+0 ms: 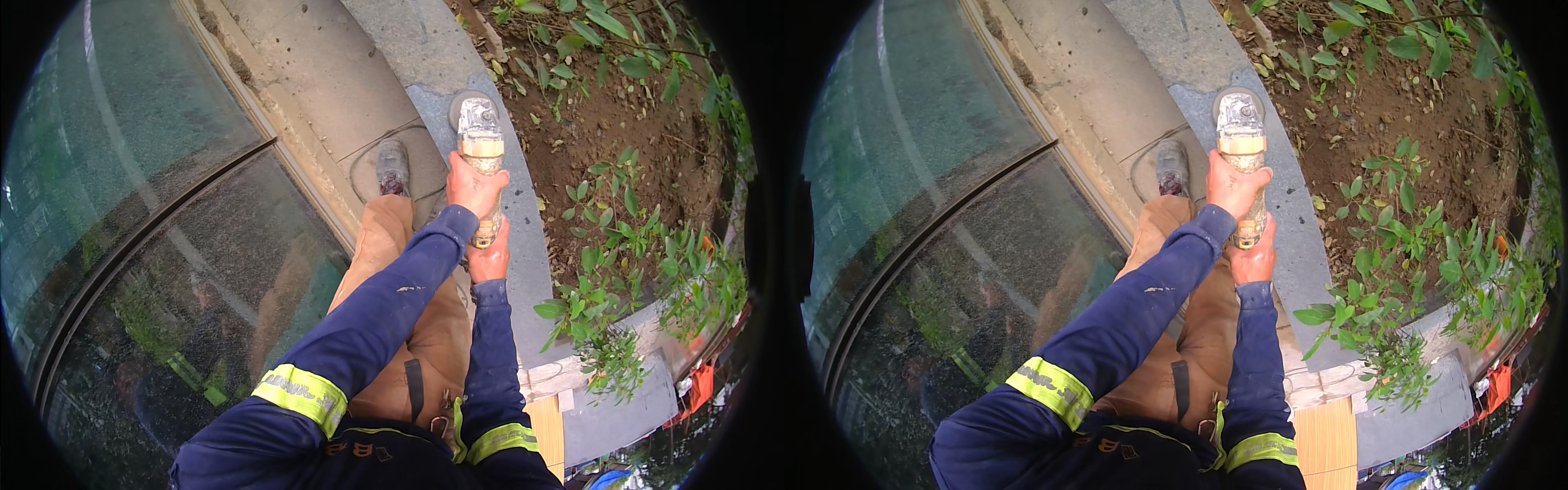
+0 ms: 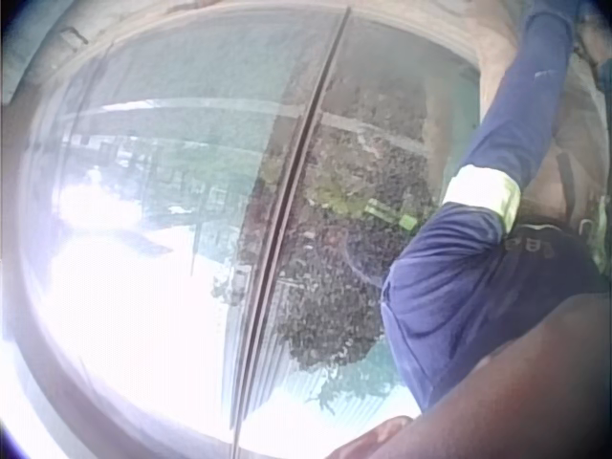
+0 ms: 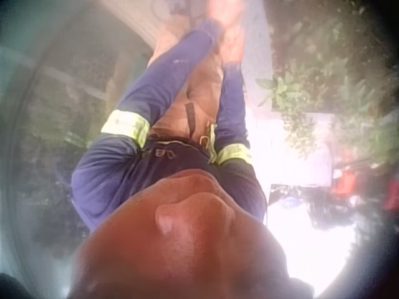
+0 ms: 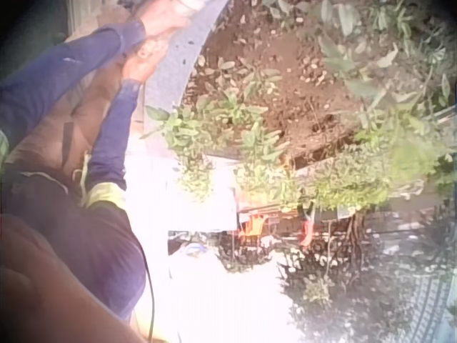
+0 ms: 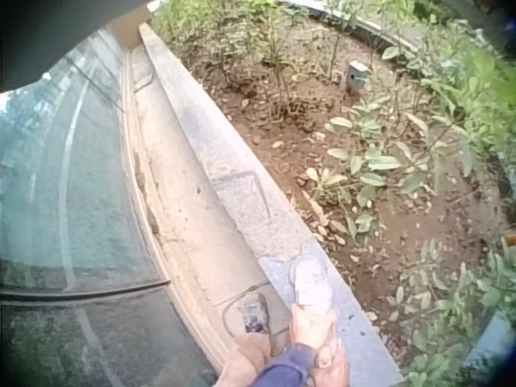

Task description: The person uses a handheld angle grinder to grind a concrete curb edge. The tool is held with both hands and moved along the curb surface, producing dust as the concrete is abraded.

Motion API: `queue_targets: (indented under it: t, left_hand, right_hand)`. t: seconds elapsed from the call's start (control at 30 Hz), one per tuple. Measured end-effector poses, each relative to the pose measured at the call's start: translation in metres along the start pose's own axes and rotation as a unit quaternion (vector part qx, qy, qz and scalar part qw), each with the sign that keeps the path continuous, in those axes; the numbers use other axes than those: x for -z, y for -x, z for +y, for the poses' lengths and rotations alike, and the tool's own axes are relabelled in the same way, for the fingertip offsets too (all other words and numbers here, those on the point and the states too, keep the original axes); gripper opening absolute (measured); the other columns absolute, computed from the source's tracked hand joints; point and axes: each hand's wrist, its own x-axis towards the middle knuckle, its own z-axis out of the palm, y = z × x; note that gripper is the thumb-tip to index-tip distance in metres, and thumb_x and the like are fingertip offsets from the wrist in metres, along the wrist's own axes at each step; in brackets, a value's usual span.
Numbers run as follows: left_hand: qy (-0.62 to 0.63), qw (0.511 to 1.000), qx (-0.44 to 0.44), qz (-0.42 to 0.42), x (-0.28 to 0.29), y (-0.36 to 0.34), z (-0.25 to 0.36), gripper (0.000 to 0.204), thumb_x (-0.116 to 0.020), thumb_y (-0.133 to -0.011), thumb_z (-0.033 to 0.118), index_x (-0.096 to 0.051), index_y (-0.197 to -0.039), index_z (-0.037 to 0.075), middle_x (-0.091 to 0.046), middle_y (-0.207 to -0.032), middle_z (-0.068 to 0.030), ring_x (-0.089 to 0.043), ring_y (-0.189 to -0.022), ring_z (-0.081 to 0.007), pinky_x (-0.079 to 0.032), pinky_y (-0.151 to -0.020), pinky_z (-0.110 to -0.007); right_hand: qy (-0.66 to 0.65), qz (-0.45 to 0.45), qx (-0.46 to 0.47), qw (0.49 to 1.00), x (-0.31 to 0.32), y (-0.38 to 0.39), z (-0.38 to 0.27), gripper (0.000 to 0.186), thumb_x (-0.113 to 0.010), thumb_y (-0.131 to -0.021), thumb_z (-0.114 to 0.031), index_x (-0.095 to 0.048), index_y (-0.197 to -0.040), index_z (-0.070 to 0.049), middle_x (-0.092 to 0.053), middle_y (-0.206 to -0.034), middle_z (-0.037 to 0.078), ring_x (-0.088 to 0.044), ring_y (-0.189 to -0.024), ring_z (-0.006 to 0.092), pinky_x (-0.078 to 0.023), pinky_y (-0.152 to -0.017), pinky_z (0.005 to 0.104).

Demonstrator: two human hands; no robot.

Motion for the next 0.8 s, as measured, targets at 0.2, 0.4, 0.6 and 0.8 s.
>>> queue_targets:
  t: [0.2, 0.4, 0.6, 0.8]
  left_hand:
    - [0.014, 1.000, 0.004, 0.020, 0.007, 0.003, -0.007, 0.070, -0.082, -0.067, 0.025, -0.043, -0.117, -0.004, -0.066, -0.108, -0.0226, -0.067, -0.099, -0.0358, -0.051, -0.089, -0.043]
    - [0.020, 1.000, 0.011, -0.005, -0.005, 0.005, -0.006, 0.070, -0.082, -0.067, 0.026, -0.043, -0.117, -0.005, -0.066, -0.108, -0.0236, -0.067, -0.100, -0.0363, -0.051, -0.090, -0.043]
    - [0.031, 0.999, -0.004, 0.018, 0.001, 0.004, -0.011, 0.071, -0.082, -0.067, 0.027, -0.042, -0.116, -0.005, -0.065, -0.108, -0.0241, -0.066, -0.100, -0.0374, -0.051, -0.090, -0.043]
    - [0.045, 0.999, 0.000, 0.002, -0.001, 0.013, -0.013, 0.072, -0.082, -0.067, 0.028, -0.043, -0.118, -0.004, -0.066, -0.107, -0.0235, -0.066, -0.100, -0.0381, -0.051, -0.090, -0.043]
  right_hand:
    - [-0.011, -0.036, 0.009, 0.999, 0.002, 0.005, 0.002, 0.082, -0.077, -0.068, -0.007, -0.037, -0.139, -0.007, -0.069, -0.103, 0.022, -0.069, -0.097, 0.0397, -0.053, -0.082, 0.0436]
    - [0.005, -0.005, -0.012, 1.000, 0.007, 0.003, 0.005, 0.082, -0.076, -0.067, -0.005, -0.038, -0.139, -0.008, -0.069, -0.103, 0.023, -0.068, -0.099, 0.0404, -0.054, -0.083, 0.0441]
    - [-0.012, -0.031, 0.010, 0.999, 0.004, 0.003, 0.006, 0.083, -0.074, -0.065, -0.004, -0.037, -0.139, -0.008, -0.069, -0.103, 0.023, -0.068, -0.098, 0.0415, -0.054, -0.083, 0.0446]
    - [-0.021, -0.023, -0.018, 0.999, 0.009, 0.013, 0.005, 0.082, -0.074, -0.066, -0.006, -0.037, -0.139, -0.007, -0.069, -0.101, 0.024, -0.068, -0.097, 0.0421, -0.054, -0.082, 0.0450]
